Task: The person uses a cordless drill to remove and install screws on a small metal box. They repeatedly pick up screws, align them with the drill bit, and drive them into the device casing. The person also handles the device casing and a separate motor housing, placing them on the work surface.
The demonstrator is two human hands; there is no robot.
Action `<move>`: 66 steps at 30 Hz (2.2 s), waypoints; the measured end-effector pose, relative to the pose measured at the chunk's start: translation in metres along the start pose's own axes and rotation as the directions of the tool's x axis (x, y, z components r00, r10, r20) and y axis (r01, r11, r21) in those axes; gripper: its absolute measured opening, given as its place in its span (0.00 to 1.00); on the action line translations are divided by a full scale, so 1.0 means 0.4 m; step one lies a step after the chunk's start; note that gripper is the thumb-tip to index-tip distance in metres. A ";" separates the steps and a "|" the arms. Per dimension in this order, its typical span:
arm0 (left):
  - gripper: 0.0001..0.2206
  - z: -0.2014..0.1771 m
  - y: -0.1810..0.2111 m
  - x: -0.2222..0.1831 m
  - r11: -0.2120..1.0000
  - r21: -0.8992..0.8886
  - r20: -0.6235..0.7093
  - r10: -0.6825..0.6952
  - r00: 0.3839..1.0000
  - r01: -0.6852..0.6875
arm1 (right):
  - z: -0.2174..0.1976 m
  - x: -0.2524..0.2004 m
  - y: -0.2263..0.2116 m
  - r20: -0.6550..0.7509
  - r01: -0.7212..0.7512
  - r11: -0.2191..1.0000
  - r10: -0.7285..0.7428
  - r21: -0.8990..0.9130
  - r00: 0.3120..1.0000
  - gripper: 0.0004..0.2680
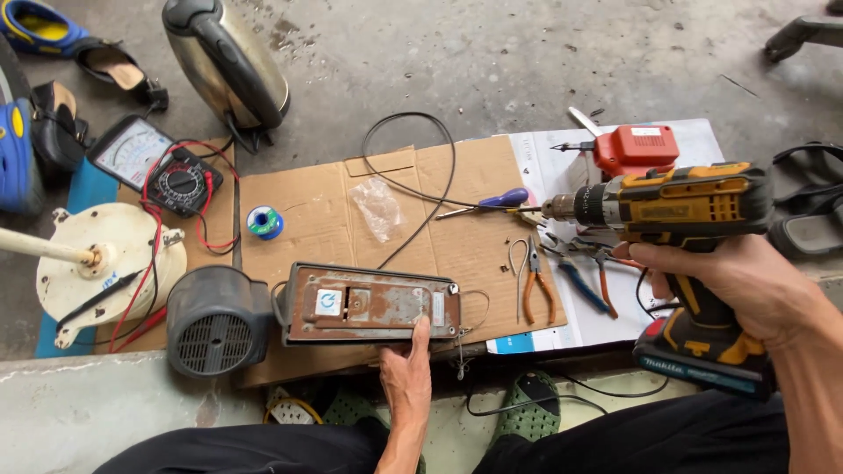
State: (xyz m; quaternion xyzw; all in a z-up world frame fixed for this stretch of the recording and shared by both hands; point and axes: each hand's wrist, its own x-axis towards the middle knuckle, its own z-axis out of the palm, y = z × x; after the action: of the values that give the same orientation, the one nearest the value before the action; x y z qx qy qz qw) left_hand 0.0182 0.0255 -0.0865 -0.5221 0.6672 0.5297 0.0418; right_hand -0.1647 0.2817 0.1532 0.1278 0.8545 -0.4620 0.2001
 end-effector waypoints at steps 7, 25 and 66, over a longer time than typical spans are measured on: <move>0.41 0.022 -0.023 -0.092 0.947 -0.276 0.156 -0.123 0.980 0.163 | -0.007 -0.013 0.121 0.024 -0.048 0.994 0.046 0.093 0.999 0.10; 0.18 0.132 -0.036 -0.085 0.483 0.488 0.196 0.752 0.630 -0.727 | 0.039 -0.083 0.154 0.282 -0.183 0.976 0.143 0.121 0.949 0.13; 0.09 -0.079 0.188 -0.081 0.208 -0.817 0.563 0.091 0.821 0.537 | 0.086 -0.185 0.233 0.185 -0.308 0.921 0.268 0.238 0.945 0.13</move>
State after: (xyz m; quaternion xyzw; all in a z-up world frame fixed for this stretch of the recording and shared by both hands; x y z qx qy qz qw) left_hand -0.0070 0.0151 -0.0032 -0.3735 0.0757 0.9238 -0.0359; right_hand -0.0537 0.3006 0.1014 0.2430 0.7400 -0.5451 0.3102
